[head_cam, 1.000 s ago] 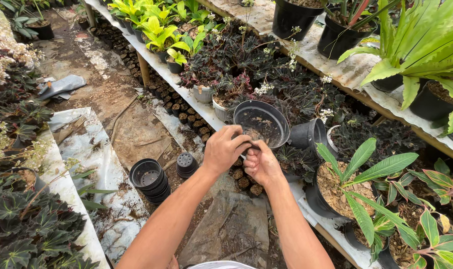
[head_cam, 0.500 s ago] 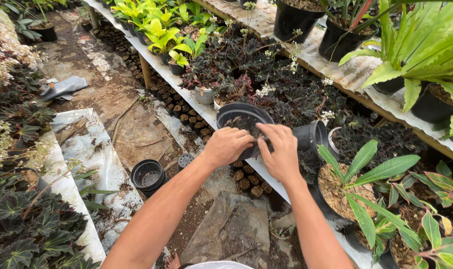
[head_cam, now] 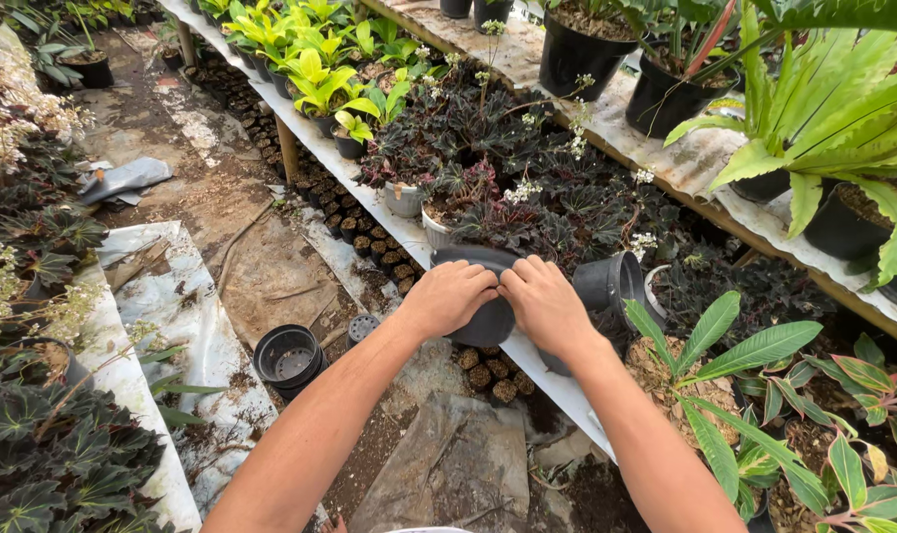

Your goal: The person picks up, stacks, and moves plastic gardening pots within a greenhouse area, occasionally placing them near potted plants on shelves.

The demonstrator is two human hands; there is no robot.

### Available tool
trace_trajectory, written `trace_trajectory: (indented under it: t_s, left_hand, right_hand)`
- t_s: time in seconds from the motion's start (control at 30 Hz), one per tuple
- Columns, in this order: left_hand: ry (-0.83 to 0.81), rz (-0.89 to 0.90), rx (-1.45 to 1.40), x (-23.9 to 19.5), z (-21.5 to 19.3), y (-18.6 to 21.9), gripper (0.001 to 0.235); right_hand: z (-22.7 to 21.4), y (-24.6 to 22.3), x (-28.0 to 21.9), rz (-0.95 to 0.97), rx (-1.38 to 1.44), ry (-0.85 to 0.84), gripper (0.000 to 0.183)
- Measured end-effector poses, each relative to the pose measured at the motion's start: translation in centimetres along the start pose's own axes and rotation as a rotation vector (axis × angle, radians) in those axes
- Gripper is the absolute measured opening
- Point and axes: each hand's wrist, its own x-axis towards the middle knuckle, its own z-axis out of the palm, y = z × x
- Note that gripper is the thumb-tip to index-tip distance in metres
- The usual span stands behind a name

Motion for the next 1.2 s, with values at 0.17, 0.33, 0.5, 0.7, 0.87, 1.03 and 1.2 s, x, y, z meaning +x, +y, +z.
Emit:
trace_trajectory:
  t_s: [0.17,0.33,0.5,0.7,0.87,1.03,1.2]
  left_hand:
    - [-0.001,-0.094,0.086,1.1,0.8,-0.2,0.019]
    - [0.052,-0.113,0.209,2.1,0.9,-0.2,0.017]
    - [0.178,-0.163,0.119,3.7,0.7,-0.6,0.015]
    - [0.191,-0.189,0.062,4.8,0.6,-0.7,0.016]
    - [0.021,-0.74,0.079,4.2,-3.4,-6.6,0.023]
    - [0.224,-0.132,0.161,0.9,-3.7,-5.9,0.013]
    - [0.085,0.009,0.125,1.2,-2.3,-3.2,0.012]
  right_hand:
    - [1.5,-0.4,0.5,0.132,-0.217,0.058,0.011]
    - [2.8,0.5,0.6,0.191,-0.112,0.16,0.012]
    - [4.1,3.1,1.3,0.432,0.233,0.231,0.02]
    - [5.7,5.2,0.9,0.807,0.942,0.255,0.026]
    - [3.6,4.9,-2.7,0.762,0.763,0.355,0.025]
    - [4.9,4.9,-3.9,0.784,1.17,0.324,0.026]
    - [5.2,5.9,-2.8,0.688,1.168,0.403,0.025]
